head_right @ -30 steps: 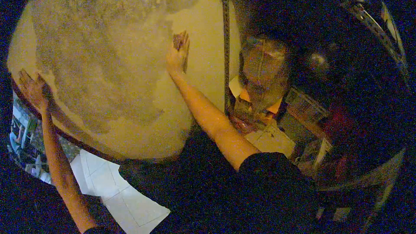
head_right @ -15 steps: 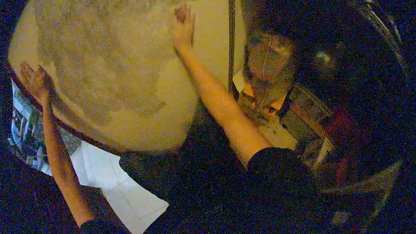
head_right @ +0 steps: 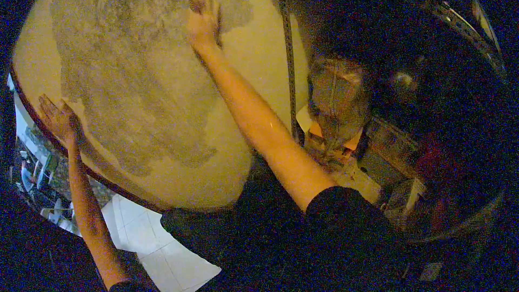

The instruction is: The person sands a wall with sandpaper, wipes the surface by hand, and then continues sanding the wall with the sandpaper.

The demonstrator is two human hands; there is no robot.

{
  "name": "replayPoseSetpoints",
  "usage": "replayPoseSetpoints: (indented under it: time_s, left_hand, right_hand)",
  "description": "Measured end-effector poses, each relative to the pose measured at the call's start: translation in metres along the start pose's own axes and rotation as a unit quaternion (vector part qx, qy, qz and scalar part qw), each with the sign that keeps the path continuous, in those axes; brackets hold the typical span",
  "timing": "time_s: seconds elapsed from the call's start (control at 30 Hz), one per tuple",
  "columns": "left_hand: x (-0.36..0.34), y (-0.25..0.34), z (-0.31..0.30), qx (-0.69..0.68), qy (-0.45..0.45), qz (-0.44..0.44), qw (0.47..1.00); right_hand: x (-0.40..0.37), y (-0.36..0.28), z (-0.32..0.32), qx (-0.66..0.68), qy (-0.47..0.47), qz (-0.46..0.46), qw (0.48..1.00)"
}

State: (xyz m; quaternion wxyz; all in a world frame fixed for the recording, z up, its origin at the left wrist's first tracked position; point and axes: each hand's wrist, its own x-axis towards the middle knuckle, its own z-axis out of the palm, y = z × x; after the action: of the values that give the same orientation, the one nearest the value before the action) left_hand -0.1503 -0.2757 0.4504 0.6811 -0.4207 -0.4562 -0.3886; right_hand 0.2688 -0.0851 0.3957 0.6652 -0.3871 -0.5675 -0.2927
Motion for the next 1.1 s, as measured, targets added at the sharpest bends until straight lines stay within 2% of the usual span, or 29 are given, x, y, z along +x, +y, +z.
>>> replayPoseSetpoints:
  time_s: [0.03,0.1,0.13,0.2,0.27,0.4,0.47,0.57,0.63,0.7,0.77,0.8,0.83,0.87,0.9,0.97,1.07,1.1]
  left_hand:
    - [0.0,-0.005,0.002,-0.001,-0.002,-0.001,1.0]
    - [-0.001,-0.013,0.006,-0.008,0.015,0.024,1.0]
    - [-0.003,-0.012,0.003,-0.012,0.006,0.024,1.0]
    - [-0.002,-0.013,0.0,-0.039,-0.006,0.037,0.999]
    - [-0.005,-0.015,0.004,-0.026,-0.013,0.028,0.999]
    - [-0.002,-0.003,-0.007,0.004,-0.003,0.016,1.0]
    - [-0.002,0.008,-0.009,0.009,-0.015,0.004,1.0]
    - [0.0,0.012,-0.01,0.004,-0.019,-0.02,1.0]
    - [0.003,0.008,-0.01,-0.003,-0.009,-0.016,1.0]
    - [0.002,0.007,-0.011,-0.013,-0.005,-0.017,1.0]
    - [0.002,0.006,-0.012,-0.012,-0.009,-0.014,1.0]
    - [-0.001,-0.005,0.003,-0.012,-0.01,-0.015,1.0]
    - [-0.006,-0.025,0.028,0.014,0.05,0.009,0.999]
    - [0.002,-0.022,0.026,0.04,0.109,0.035,0.993]
    - [0.004,-0.019,0.02,0.04,0.107,0.035,0.993]
    - [-0.001,-0.007,-0.003,-0.016,0.008,0.004,1.0]
    - [0.001,0.001,-0.01,0.018,-0.016,-0.025,0.999]
    - [0.002,0.002,-0.01,0.019,-0.009,-0.024,0.999]
  right_hand:
    - [0.026,-0.004,0.008,-0.018,-0.004,-0.033,0.999]
    - [0.056,-0.025,0.004,-0.026,-0.157,-0.042,0.986]
    - [0.045,-0.033,0.01,-0.028,-0.165,-0.04,0.985]
    - [0.024,-0.056,0.014,0.151,0.005,-0.132,0.98]
    - [-0.031,-0.064,-0.007,0.073,-0.072,-0.212,0.972]
    - [-0.162,-0.051,-0.026,0.026,-0.179,-0.241,0.954]
    - [-0.204,-0.033,-0.033,0.123,-0.156,-0.214,0.956]
    - [-0.185,-0.026,-0.046,0.091,-0.173,-0.262,0.945]
    - [-0.152,-0.016,-0.026,0.006,-0.185,-0.261,0.947]
    - [-0.088,-0.011,-0.014,0.055,-0.092,-0.171,0.979]
    - [-0.013,-0.03,-0.023,0.13,0.003,-0.033,0.991]
    - [0.025,-0.023,-0.005,0.14,0.045,-0.014,0.989]
    - [0.052,-0.021,0.009,0.149,0.088,0.005,0.985]
    - [0.058,-0.026,0.012,0.15,0.088,0.004,0.985]
    - [0.06,-0.03,0.015,0.126,0.078,-0.031,0.989]
    - [0.052,-0.042,0.018,0.078,0.047,-0.1,0.991]
    - [0.049,-0.059,0.021,0.007,0.017,-0.204,0.979]
    - [0.028,-0.073,0.017,0.076,-0.023,-0.152,0.985]
